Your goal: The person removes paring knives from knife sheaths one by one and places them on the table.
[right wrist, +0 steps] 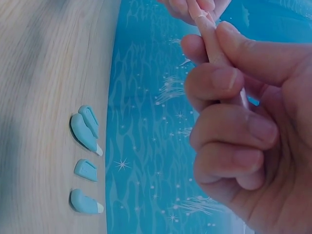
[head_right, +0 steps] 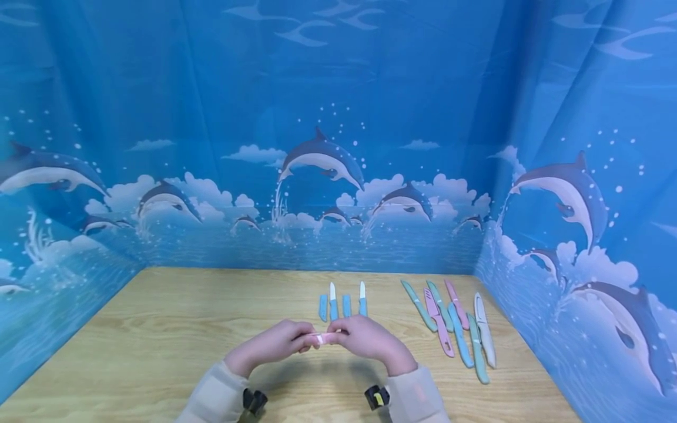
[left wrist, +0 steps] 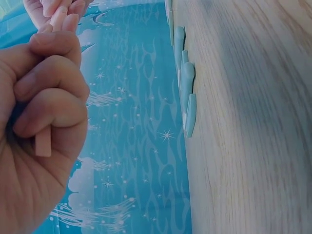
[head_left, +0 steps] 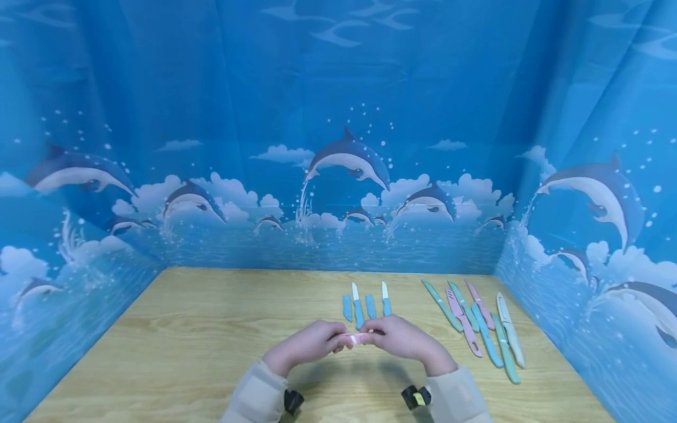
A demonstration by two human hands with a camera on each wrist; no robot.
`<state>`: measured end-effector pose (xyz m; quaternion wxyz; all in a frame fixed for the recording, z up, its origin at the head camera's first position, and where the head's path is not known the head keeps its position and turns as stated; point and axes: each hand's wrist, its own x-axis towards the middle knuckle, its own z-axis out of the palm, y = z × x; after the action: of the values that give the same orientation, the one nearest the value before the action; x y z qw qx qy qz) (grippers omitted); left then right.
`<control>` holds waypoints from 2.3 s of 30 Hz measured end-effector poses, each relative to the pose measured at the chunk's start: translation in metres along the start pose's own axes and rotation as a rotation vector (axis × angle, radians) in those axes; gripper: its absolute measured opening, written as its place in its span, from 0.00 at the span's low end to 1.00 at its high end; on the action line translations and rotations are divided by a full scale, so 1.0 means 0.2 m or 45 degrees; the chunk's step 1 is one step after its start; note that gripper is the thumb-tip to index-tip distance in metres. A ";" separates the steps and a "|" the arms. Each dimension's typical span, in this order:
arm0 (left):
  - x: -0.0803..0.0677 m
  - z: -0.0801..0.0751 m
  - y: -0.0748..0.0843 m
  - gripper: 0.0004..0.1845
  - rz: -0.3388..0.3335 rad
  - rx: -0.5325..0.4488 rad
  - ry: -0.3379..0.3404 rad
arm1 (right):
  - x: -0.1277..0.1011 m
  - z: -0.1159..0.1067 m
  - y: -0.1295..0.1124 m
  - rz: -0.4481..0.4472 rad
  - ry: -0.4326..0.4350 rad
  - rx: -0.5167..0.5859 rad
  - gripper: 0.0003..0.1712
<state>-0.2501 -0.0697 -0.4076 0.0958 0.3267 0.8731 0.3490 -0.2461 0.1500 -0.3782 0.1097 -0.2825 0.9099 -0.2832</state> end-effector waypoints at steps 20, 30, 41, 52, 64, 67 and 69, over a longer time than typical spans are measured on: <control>0.00 0.00 0.01 0.17 -0.020 -0.002 -0.009 | -0.01 -0.01 0.01 0.000 -0.025 0.029 0.12; 0.01 0.00 0.00 0.17 -0.009 -0.007 -0.019 | -0.01 -0.01 0.01 -0.001 -0.025 0.039 0.11; 0.01 0.00 -0.01 0.15 -0.015 -0.006 -0.018 | -0.01 -0.01 0.00 0.016 -0.028 0.049 0.10; 0.01 0.00 -0.01 0.16 -0.019 -0.010 -0.012 | -0.01 -0.02 0.01 0.008 -0.035 0.062 0.11; 0.01 0.00 -0.01 0.16 -0.028 -0.043 -0.031 | -0.01 -0.02 0.01 0.014 -0.034 0.065 0.11; 0.01 0.01 -0.01 0.16 -0.025 -0.042 -0.029 | -0.01 -0.02 0.01 0.016 -0.033 0.063 0.11; 0.01 0.01 -0.01 0.15 -0.022 -0.038 -0.028 | -0.01 -0.02 0.01 0.017 -0.033 0.060 0.11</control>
<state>-0.2531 -0.0686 -0.4107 0.1132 0.3215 0.8694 0.3576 -0.2465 0.1546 -0.3772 0.1299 -0.2773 0.9034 -0.3003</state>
